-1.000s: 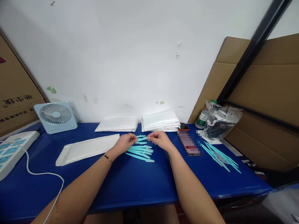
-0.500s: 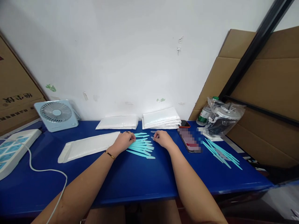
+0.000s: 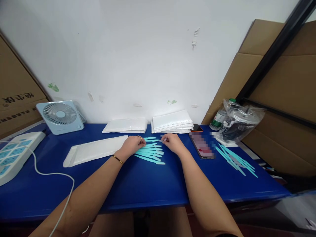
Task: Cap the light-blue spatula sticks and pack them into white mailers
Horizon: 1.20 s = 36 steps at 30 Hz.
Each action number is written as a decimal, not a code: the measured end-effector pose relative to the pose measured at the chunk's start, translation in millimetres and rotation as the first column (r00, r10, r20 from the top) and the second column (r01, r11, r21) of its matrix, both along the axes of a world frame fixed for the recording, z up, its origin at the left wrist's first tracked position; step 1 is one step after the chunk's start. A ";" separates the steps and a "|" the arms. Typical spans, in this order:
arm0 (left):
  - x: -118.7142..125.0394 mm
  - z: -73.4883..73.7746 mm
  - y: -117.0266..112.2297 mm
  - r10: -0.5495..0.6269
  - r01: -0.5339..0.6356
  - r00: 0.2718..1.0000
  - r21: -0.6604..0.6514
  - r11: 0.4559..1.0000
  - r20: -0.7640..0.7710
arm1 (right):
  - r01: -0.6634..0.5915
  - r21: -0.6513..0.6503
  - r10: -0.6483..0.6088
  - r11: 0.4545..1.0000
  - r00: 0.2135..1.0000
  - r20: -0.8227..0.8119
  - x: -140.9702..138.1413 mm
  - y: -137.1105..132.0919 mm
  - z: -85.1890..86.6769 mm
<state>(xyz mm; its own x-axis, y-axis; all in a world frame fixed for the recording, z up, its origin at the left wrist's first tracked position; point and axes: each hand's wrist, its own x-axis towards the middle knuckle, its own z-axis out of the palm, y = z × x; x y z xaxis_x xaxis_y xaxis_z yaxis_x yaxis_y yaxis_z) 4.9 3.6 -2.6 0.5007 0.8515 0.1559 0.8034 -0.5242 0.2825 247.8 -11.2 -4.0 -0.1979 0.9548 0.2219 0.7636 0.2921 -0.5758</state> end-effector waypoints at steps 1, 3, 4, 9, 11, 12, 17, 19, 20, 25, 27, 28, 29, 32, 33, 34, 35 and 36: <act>-0.3 0.0 0.4 0.002 -0.002 1.000 -0.001 1.000 0.001 | -0.008 0.010 0.008 1.000 1.000 0.002 -0.3 0.1 -0.1; -1.0 0.0 1.2 -0.002 0.002 1.000 -0.011 1.000 0.004 | -0.024 0.033 0.023 0.999 1.000 0.012 -1.1 0.6 -0.5; -1.4 -0.2 1.5 -0.005 0.005 1.000 -0.013 1.000 0.007 | -0.033 0.047 0.032 0.998 0.999 0.019 -1.8 0.9 -1.0; -1.6 -2.5 2.7 -0.007 0.007 1.000 0.019 1.000 0.013 | -0.097 0.101 0.090 0.990 0.993 0.075 -5.9 2.6 -5.8; -1.5 -3.6 2.8 -0.014 0.013 1.000 0.031 0.999 0.013 | -0.114 0.109 0.104 0.987 0.990 0.096 -7.4 3.8 -8.1; -1.5 -4.0 2.8 -0.017 0.017 1.000 0.034 0.999 0.012 | -0.117 0.115 0.105 0.986 0.989 0.101 -8.1 4.6 -9.2; -1.4 -4.7 3.4 -0.013 0.013 1.000 0.038 0.999 0.007 | -0.129 0.166 0.113 0.978 0.988 0.102 -11.6 8.1 -12.6; -1.1 -4.8 3.8 -0.009 0.008 1.000 0.036 0.999 0.006 | -0.166 0.167 0.152 0.972 0.984 0.093 -13.0 7.9 -12.6; -1.0 -4.9 4.0 -0.010 0.010 1.000 0.037 0.999 0.006 | -0.192 0.161 0.179 0.968 0.980 0.088 -13.5 7.4 -12.5; -1.4 -5.5 4.3 -0.024 0.023 1.000 0.023 0.999 0.019 | -0.244 0.128 0.240 0.961 0.970 0.048 -13.4 5.9 -12.8; -1.5 -6.1 4.6 -0.029 0.028 0.999 0.016 0.999 0.032 | -0.204 0.106 0.204 0.973 0.979 0.018 -12.3 6.5 -13.9; -1.3 -6.5 4.8 -0.035 0.034 0.999 0.019 0.999 0.039 | -0.179 0.090 0.180 0.980 0.984 -0.002 -11.9 6.8 -14.5; -0.9 -7.1 5.1 -0.044 0.043 0.998 0.024 0.999 0.047 | -0.156 0.071 0.158 0.985 0.987 -0.023 -11.6 7.1 -15.0; 1.8 -9.4 5.7 -0.076 0.074 0.995 0.042 0.996 0.071 | -0.120 0.016 0.121 0.993 0.989 -0.081 -13.8 6.6 -16.1; 3.0 -10.2 5.7 -0.086 0.083 0.993 0.045 0.996 0.077 | -0.120 0.005 0.120 0.993 0.988 -0.092 -15.7 6.1 -16.4; 4.2 -10.9 5.6 -0.097 0.093 0.992 0.048 0.995 0.082 | -0.122 -0.002 0.121 0.993 0.988 -0.097 -18.0 5.5 -16.6; 5.2 -11.4 5.4 -0.107 0.103 0.991 0.049 0.993 0.085 | -0.127 -0.009 0.126 0.992 0.987 -0.102 -20.3 4.9 -16.8; 5.8 -11.8 5.2 -0.117 0.113 0.989 0.047 0.992 0.086 | -0.138 -0.016 0.136 0.990 0.985 -0.108 -22.2 4.6 -16.9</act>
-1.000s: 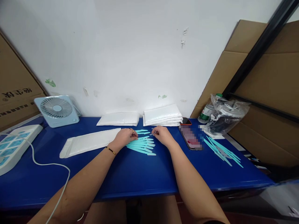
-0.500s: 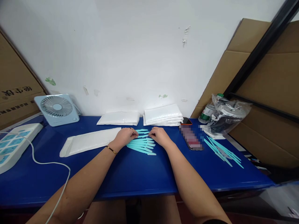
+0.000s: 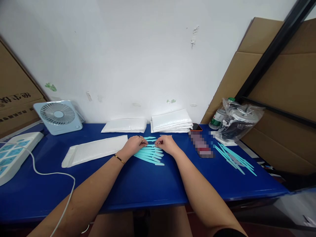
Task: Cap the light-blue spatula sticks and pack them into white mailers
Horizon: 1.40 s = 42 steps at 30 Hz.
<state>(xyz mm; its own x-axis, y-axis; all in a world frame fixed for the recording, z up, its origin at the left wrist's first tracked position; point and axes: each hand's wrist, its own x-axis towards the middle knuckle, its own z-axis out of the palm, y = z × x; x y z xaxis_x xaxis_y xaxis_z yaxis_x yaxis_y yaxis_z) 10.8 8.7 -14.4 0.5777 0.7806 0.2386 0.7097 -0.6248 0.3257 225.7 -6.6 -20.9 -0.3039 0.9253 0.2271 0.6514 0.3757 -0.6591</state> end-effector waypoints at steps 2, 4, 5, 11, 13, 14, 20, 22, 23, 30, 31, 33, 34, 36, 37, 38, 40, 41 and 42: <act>0.0 -0.3 -0.1 -0.012 0.012 1.000 -0.001 1.000 0.002 | -0.007 0.001 0.007 1.000 1.000 -0.024 0.1 0.5 0.6; -1.5 0.0 0.5 0.004 -0.004 1.000 0.021 1.000 0.008 | 0.069 0.041 -0.066 0.997 0.996 -0.062 8.0 2.6 3.0; -2.5 0.3 0.9 0.022 -0.023 1.000 0.042 0.999 0.009 | 0.147 0.076 -0.142 0.986 0.987 -0.074 15.1 4.2 4.7; -3.7 2.3 -0.3 0.097 -0.087 0.991 0.118 0.989 -0.090 | 0.391 0.165 -0.413 0.905 0.901 0.131 59.8 11.3 10.5; -2.4 2.5 -2.2 0.087 -0.071 0.989 0.137 0.988 -0.117 | 0.331 0.170 -0.362 0.928 0.907 0.214 62.9 12.5 7.5; -1.8 2.4 -3.0 0.084 -0.066 0.989 0.145 0.987 -0.123 | 0.299 0.170 -0.335 0.939 0.908 0.251 62.7 13.1 5.7; -1.3 3.4 -2.8 0.097 -0.086 0.991 0.120 0.989 -0.094 | 0.276 0.118 -0.300 0.954 0.874 0.383 58.0 14.7 4.0; -1.7 4.3 -1.6 0.121 -0.114 0.989 0.082 0.990 -0.082 | 0.287 0.072 -0.292 0.955 0.868 0.402 56.6 13.1 6.1; -2.0 4.6 -1.1 0.134 -0.129 0.988 0.057 0.990 -0.078 | 0.293 0.045 -0.285 0.955 0.869 0.405 55.6 12.0 7.1; -3.2 4.8 -1.3 0.156 -0.157 0.987 -0.010 0.988 -0.040 | 0.281 -0.132 -0.213 0.950 0.899 0.383 49.1 3.3 12.4; -3.1 5.5 -2.1 0.150 -0.150 0.988 0.002 0.989 -0.024 | 0.267 -0.138 -0.195 0.954 0.899 0.393 49.0 2.5 12.6; -3.1 7.8 -4.2 0.135 -0.135 0.990 0.007 0.991 0.036 | 0.246 -0.130 -0.175 0.961 0.898 0.405 49.5 1.6 12.2; -3.0 9.2 -5.5 0.126 -0.125 0.988 -0.012 0.992 0.086 | 0.240 -0.122 -0.174 0.963 0.901 0.397 49.8 1.4 11.7; -2.7 11.9 -8.3 0.101 -0.082 0.968 -0.089 0.993 0.228 | 0.234 -0.105 -0.187 0.967 0.925 0.331 49.9 1.3 10.7; -2.4 12.7 -9.7 0.090 -0.047 0.947 -0.143 0.989 0.307 | 0.232 -0.102 -0.199 0.967 0.944 0.265 49.4 1.3 10.8; -1.8 13.3 -10.9 0.083 -0.005 0.921 -0.202 0.979 0.380 | 0.228 -0.113 -0.207 0.967 0.963 0.173 48.4 1.2 11.4; -0.5 13.3 -12.7 0.083 0.073 0.873 -0.299 0.952 0.480 | 0.192 -0.188 -0.210 0.963 0.974 -0.084 45.1 0.4 14.8; 0.2 13.2 -13.1 0.091 0.095 0.860 -0.332 0.938 0.502 | 0.147 -0.241 -0.204 0.959 0.951 -0.231 43.1 -0.3 17.4; 0.8 13.0 -13.4 0.102 0.102 0.853 -0.356 0.929 0.511 | 0.089 -0.290 -0.197 0.953 0.908 -0.369 41.0 -1.2 20.2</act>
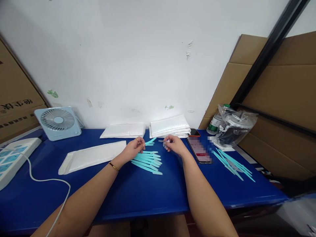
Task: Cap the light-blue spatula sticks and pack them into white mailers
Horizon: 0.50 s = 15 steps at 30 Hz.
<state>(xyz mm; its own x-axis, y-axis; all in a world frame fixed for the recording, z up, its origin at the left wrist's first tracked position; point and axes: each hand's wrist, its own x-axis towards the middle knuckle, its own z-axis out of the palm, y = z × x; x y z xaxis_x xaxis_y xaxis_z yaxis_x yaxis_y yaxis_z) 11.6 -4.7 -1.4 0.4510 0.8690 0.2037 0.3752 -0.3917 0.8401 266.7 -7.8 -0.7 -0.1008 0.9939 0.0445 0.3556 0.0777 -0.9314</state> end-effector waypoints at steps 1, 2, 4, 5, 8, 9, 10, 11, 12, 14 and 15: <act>0.4 -0.1 -0.1 0.004 -0.004 1.000 -0.016 1.000 0.004 | -0.020 -0.025 0.016 1.000 0.991 -0.136 -2.0 -1.0 2.9; 0.5 -0.1 -0.1 0.011 -0.011 1.000 -0.026 1.000 0.003 | -0.033 -0.036 0.023 0.999 0.970 -0.242 -3.9 -1.9 5.4; 0.0 0.1 0.2 0.022 -0.022 1.000 -0.039 0.999 -0.005 | -0.016 -0.031 0.003 0.999 0.932 -0.362 -7.6 -3.3 8.8; -0.4 0.0 0.5 0.020 -0.021 1.000 -0.042 0.999 -0.010 | 0.009 -0.023 -0.018 1.000 0.920 -0.392 -9.6 -3.6 9.4; -1.6 -1.7 1.6 0.012 -0.013 1.000 -0.033 0.999 -0.023 | 0.059 0.011 -0.048 0.998 0.900 -0.434 -16.7 -3.7 8.1; -1.7 -2.7 2.1 0.010 -0.011 1.000 -0.023 1.000 -0.027 | 0.061 0.020 -0.046 0.998 0.898 -0.437 -19.5 -3.8 7.3; -1.7 -3.6 2.4 0.009 -0.009 0.999 -0.011 1.000 -0.033 | 0.059 0.026 -0.041 0.998 0.898 -0.438 -22.3 -3.9 6.7; -1.4 -4.3 2.6 0.009 -0.009 0.999 0.002 1.000 -0.041 | 0.057 0.030 -0.038 0.998 0.899 -0.437 -25.0 -4.2 6.2; -1.1 -4.9 2.6 0.009 -0.008 0.999 0.013 1.000 -0.051 | 0.052 0.030 -0.034 0.998 0.901 -0.433 -27.5 -4.6 6.0; -0.3 -5.0 2.2 0.010 -0.008 0.998 0.029 1.000 -0.069 | 0.042 0.028 -0.026 0.999 0.906 -0.422 -30.7 -5.6 6.3; 0.0 -4.7 1.8 0.011 -0.009 0.997 0.032 0.999 -0.077 | 0.035 0.028 -0.021 0.999 0.910 -0.415 -31.2 -6.0 6.8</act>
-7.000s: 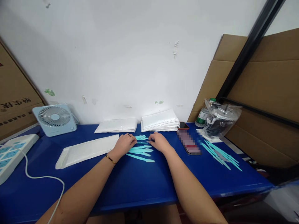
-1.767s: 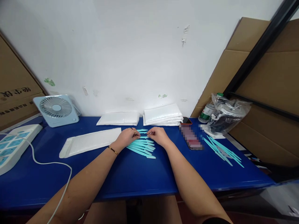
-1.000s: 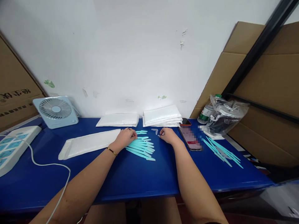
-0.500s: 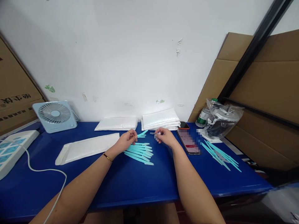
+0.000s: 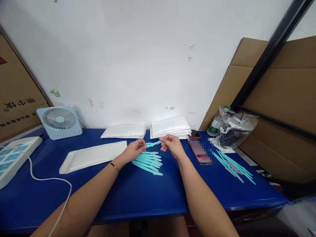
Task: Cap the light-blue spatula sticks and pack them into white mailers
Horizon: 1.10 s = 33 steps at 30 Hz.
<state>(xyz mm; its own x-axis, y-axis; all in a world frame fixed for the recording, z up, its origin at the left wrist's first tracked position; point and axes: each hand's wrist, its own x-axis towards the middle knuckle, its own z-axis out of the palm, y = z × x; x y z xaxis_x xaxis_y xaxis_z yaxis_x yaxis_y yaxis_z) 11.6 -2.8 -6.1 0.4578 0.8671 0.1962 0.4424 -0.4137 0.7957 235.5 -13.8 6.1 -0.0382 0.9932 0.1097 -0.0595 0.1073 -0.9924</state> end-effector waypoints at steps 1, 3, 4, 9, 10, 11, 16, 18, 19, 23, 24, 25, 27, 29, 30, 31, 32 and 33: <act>0.2 0.6 -0.4 0.001 -0.001 1.000 0.003 1.000 -0.007 | -0.003 0.002 0.003 1.000 1.000 0.006 0.4 -0.3 0.6; 0.1 2.1 -1.2 0.003 -0.003 1.000 0.004 1.000 -0.021 | 0.009 0.019 -0.009 1.000 1.000 0.010 3.2 -0.5 2.1; 0.0 2.8 -1.5 0.005 -0.005 1.000 0.003 1.000 -0.027 | 0.020 0.033 -0.020 0.999 1.000 0.009 5.2 -0.4 2.7; -0.2 5.6 -2.5 0.017 -0.017 0.999 -0.006 1.000 -0.032 | 0.009 0.070 -0.011 0.998 0.999 0.030 4.6 -1.4 2.7; 0.2 6.3 -3.3 0.015 -0.015 0.999 -0.007 1.000 -0.030 | -0.008 0.065 0.005 0.998 0.999 0.042 1.6 -2.1 1.8; 0.6 7.3 -4.5 0.011 -0.011 1.000 -0.010 1.000 -0.027 | -0.030 0.057 0.027 0.998 0.998 0.056 -1.6 -2.8 0.9; 1.1 13.6 -13.9 -0.030 0.028 0.998 -0.041 0.999 -0.052 | -0.129 0.004 0.126 0.992 0.974 0.187 -0.8 -1.4 -3.1; 0.8 14.8 -16.6 -0.049 0.047 0.991 -0.019 0.999 -0.128 | 0.011 0.045 -0.025 0.999 0.944 0.330 10.1 3.0 -4.8; 0.7 14.8 -17.1 -0.058 0.059 0.983 -0.004 0.998 -0.177 | 0.101 0.085 -0.128 0.991 0.894 0.429 15.9 5.6 -6.1; -0.3 10.4 -11.8 0.063 -0.001 0.935 0.173 0.985 -0.349 | 0.251 0.230 -0.331 0.940 0.516 0.790 25.9 15.3 -16.5; -1.2 8.4 -8.7 0.143 -0.049 0.916 0.247 0.968 -0.375 | 0.254 0.243 -0.335 0.936 0.435 0.836 24.6 17.4 -19.9; -2.3 6.1 -5.2 0.221 -0.096 0.891 0.312 0.945 -0.396 | 0.260 0.246 -0.332 0.934 0.371 0.867 22.6 19.4 -23.2; -5.2 0.9 2.1 0.332 -0.161 0.839 0.386 0.908 -0.432 | 0.269 0.226 -0.305 0.936 0.301 0.904 19.0 22.8 -28.8; -8.0 -4.3 8.3 0.364 -0.183 0.808 0.389 0.903 -0.464 | 0.257 0.185 -0.262 0.948 0.308 0.914 18.7 24.9 -32.0; -9.0 -6.5 10.7 0.360 -0.185 0.803 0.377 0.908 -0.475 | 0.241 0.163 -0.239 0.957 0.333 0.912 20.0 25.4 -32.7; -9.7 -8.2 12.5 0.351 -0.184 0.802 0.360 0.915 -0.483 | 0.217 0.147 -0.220 0.965 0.364 0.905 21.8 25.3 -32.6; -10.1 -9.5 13.8 0.340 -0.182 0.804 0.342 0.922 -0.488 | 0.193 0.139 -0.207 0.971 0.399 0.893 23.7 24.7 -32.0; -10.3 -10.2 14.6 0.333 -0.183 0.806 0.330 0.926 -0.490 | 0.172 0.133 -0.197 0.976 0.441 0.876 25.4 23.7 -30.9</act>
<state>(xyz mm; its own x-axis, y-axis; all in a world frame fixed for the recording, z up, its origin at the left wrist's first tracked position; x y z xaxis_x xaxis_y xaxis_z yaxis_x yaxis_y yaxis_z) 1.4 11.8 -16.3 0.3210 0.9212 0.2200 0.8803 -0.3759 0.2895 260.9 9.9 -24.8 0.0574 0.9871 0.1494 0.8667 0.0250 -0.4983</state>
